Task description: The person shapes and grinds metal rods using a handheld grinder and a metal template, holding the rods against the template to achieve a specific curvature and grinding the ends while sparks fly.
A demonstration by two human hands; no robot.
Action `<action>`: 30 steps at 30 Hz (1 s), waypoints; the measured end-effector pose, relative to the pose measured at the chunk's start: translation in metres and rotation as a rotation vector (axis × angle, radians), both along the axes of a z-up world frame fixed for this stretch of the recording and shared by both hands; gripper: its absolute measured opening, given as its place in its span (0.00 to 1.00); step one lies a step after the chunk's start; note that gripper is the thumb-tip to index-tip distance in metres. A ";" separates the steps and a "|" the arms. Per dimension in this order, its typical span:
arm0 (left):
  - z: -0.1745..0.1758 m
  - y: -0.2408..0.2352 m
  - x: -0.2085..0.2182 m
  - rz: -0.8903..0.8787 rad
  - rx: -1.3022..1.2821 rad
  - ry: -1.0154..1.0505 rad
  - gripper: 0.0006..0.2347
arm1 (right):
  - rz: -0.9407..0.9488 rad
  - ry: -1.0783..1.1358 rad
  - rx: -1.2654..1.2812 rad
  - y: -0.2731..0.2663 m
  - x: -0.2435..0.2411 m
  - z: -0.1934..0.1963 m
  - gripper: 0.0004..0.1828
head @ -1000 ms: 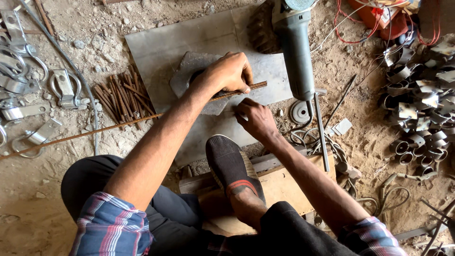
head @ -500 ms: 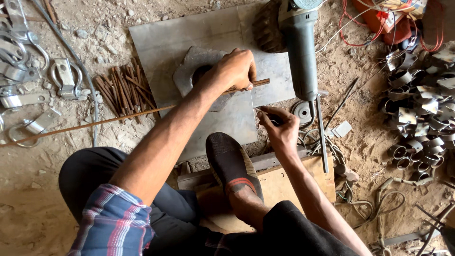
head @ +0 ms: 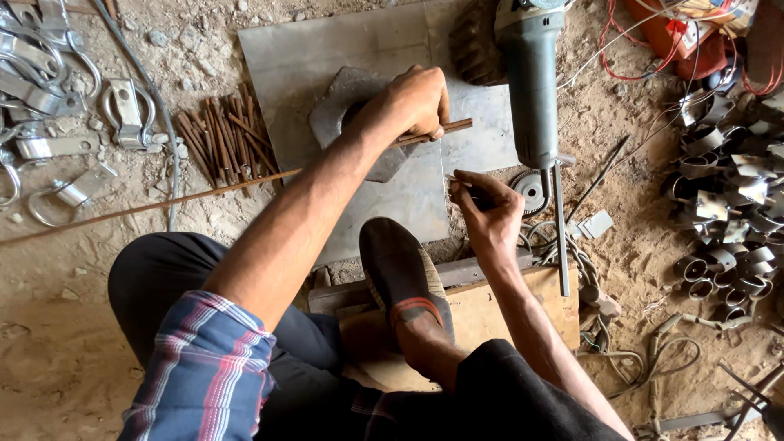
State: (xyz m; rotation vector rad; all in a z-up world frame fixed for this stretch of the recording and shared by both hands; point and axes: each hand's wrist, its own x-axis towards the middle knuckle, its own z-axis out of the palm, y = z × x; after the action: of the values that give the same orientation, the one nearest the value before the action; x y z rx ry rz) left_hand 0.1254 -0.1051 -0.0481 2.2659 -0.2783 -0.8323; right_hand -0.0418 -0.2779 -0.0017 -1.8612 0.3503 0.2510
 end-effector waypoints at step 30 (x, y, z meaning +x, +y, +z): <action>-0.017 -0.006 0.013 -0.172 0.058 0.028 0.14 | 0.367 -0.456 -0.340 0.032 0.036 0.016 0.11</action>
State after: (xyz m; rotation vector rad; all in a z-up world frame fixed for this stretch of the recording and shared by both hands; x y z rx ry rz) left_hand 0.1386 -0.1112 -0.0656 2.3055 -0.4468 -0.9713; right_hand -0.0062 -0.2459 0.0143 -2.2432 -0.2830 0.0051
